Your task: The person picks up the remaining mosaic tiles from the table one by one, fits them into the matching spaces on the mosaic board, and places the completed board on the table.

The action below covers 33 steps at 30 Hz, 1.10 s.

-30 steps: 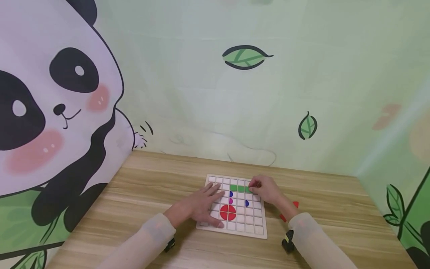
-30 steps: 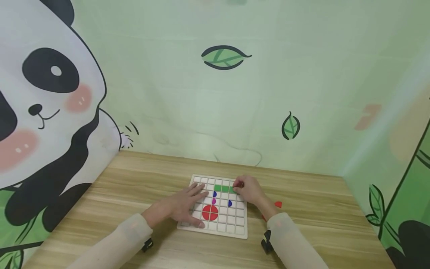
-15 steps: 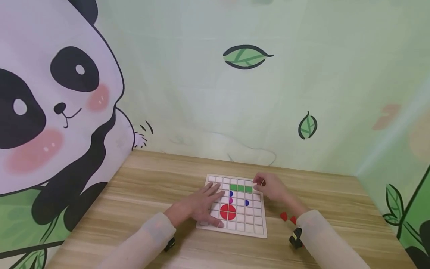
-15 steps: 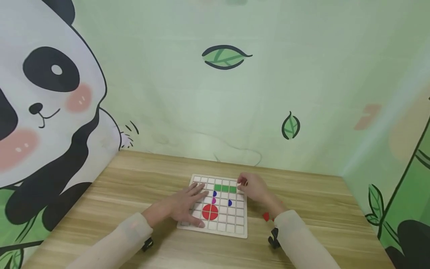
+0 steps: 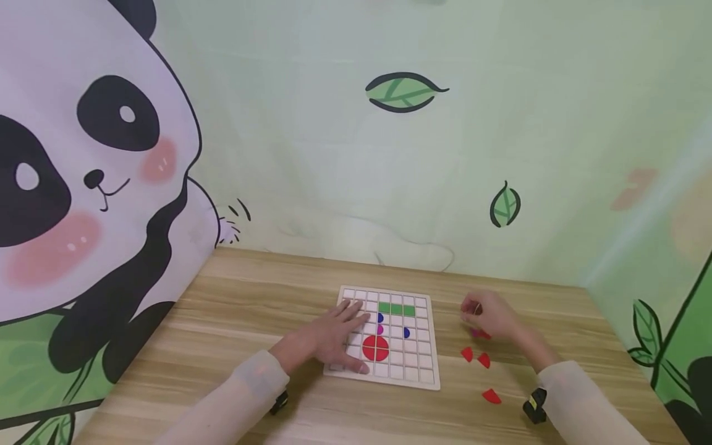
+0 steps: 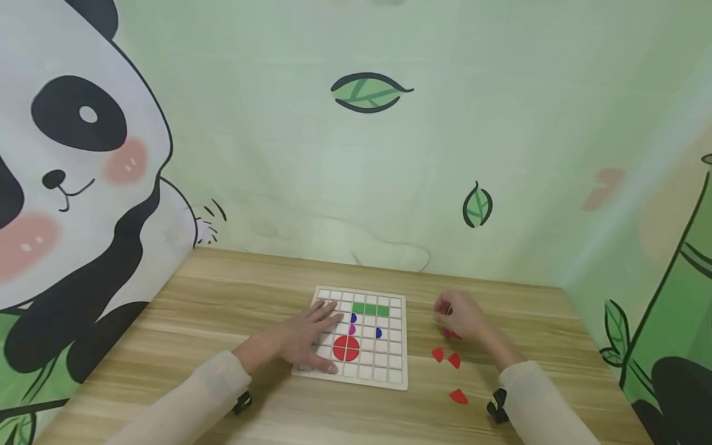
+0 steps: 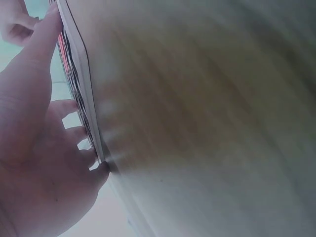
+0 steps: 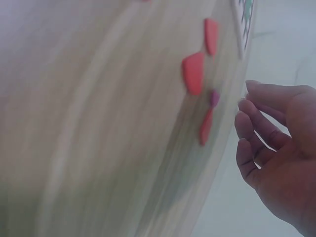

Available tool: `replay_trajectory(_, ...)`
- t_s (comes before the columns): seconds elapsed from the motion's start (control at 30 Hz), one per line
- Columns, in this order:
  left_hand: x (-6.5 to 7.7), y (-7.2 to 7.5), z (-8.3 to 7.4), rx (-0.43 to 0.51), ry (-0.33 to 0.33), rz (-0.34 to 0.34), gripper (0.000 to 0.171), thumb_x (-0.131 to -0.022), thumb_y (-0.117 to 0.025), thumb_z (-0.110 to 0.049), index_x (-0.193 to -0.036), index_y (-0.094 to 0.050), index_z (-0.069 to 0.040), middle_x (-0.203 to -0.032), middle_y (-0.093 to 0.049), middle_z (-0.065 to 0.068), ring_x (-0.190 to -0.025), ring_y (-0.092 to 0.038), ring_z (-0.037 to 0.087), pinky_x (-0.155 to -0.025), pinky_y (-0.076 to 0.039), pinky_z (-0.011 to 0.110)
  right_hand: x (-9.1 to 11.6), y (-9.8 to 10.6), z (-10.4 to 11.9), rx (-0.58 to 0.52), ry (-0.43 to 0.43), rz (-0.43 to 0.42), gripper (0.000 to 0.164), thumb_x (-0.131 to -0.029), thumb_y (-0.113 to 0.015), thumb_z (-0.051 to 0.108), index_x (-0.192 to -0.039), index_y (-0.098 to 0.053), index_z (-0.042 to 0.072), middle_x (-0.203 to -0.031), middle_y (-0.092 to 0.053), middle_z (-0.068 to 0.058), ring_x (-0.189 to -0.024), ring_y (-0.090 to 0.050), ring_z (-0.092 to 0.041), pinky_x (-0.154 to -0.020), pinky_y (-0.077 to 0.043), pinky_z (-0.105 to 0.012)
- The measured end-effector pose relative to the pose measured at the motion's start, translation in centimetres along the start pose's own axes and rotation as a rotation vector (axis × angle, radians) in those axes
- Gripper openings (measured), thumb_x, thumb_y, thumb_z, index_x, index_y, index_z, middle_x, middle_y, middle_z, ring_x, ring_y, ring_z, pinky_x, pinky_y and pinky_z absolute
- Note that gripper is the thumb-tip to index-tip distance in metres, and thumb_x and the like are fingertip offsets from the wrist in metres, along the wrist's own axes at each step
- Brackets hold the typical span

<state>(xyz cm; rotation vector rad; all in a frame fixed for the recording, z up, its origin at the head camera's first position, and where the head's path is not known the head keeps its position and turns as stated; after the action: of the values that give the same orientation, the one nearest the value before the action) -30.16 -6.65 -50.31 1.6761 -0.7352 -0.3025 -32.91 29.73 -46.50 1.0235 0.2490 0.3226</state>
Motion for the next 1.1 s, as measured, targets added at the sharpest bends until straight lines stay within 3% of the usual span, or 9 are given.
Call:
replay_trajectory(0.2,0.1,0.0,0.0,0.000,-0.003,0.003,0.117,-0.082,-0.067,-0.084,-0.171,-0.022,-0.024,-0.179,-0.006,0.006,-0.164,-0.001,0.035,-0.128,-0.020,0.057,1.6,0.1,-0.9,0.025,0.000,0.044,0.007,-0.094,-0.080,0.004,-0.093,-0.072,0.004,-0.082,-0.064,0.001,-0.075,-0.056,-0.015,-0.064,-0.051,-0.028)
replay_trajectory(0.4,0.1,0.1,0.0,-0.007,-0.002,0.003,0.117,-0.082,-0.068,-0.084,-0.171,-0.022,-0.023,-0.179,-0.005,0.007,-0.164,-0.002,0.036,-0.128,-0.020,0.058,2.4,-0.2,-0.8,0.074,-0.029,0.103,0.008,-0.094,-0.080,0.008,-0.095,-0.072,0.008,-0.088,-0.061,0.000,-0.081,-0.055,-0.017,-0.071,-0.052,-0.032)
replay_trajectory(0.83,0.0,-0.1,0.1,0.000,-0.013,-0.002,0.117,-0.082,-0.069,-0.083,-0.171,-0.024,-0.022,-0.179,-0.006,0.008,-0.164,-0.004,0.037,-0.129,-0.020,0.057,2.9,-1.0,-1.6,0.028,-0.090,0.086,0.010,-0.095,-0.077,0.002,-0.093,-0.069,0.009,-0.089,-0.061,-0.001,-0.083,-0.054,-0.020,-0.075,-0.051,-0.036)
replay_trajectory(1.1,-0.1,-0.1,0.1,0.011,-0.023,-0.014,0.116,-0.082,-0.070,-0.082,-0.170,-0.025,-0.021,-0.179,-0.008,0.009,-0.163,-0.004,0.038,-0.129,-0.020,0.057,3.0,-1.0,-1.5,0.023,-0.068,0.084,0.010,-0.095,-0.076,0.002,-0.093,-0.069,0.009,-0.084,-0.061,0.002,-0.079,-0.054,-0.017,-0.070,-0.050,-0.031)
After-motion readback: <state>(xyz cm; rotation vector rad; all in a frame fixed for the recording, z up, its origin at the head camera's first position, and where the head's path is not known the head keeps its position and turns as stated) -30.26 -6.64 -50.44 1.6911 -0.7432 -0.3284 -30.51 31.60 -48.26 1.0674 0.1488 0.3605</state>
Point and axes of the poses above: each hand's wrist, its own x-axis away from the middle knuckle, its own y-axis out of the back of the hand, z = x × y, the point moved 3 cm from there along -x, towards the middle knuckle
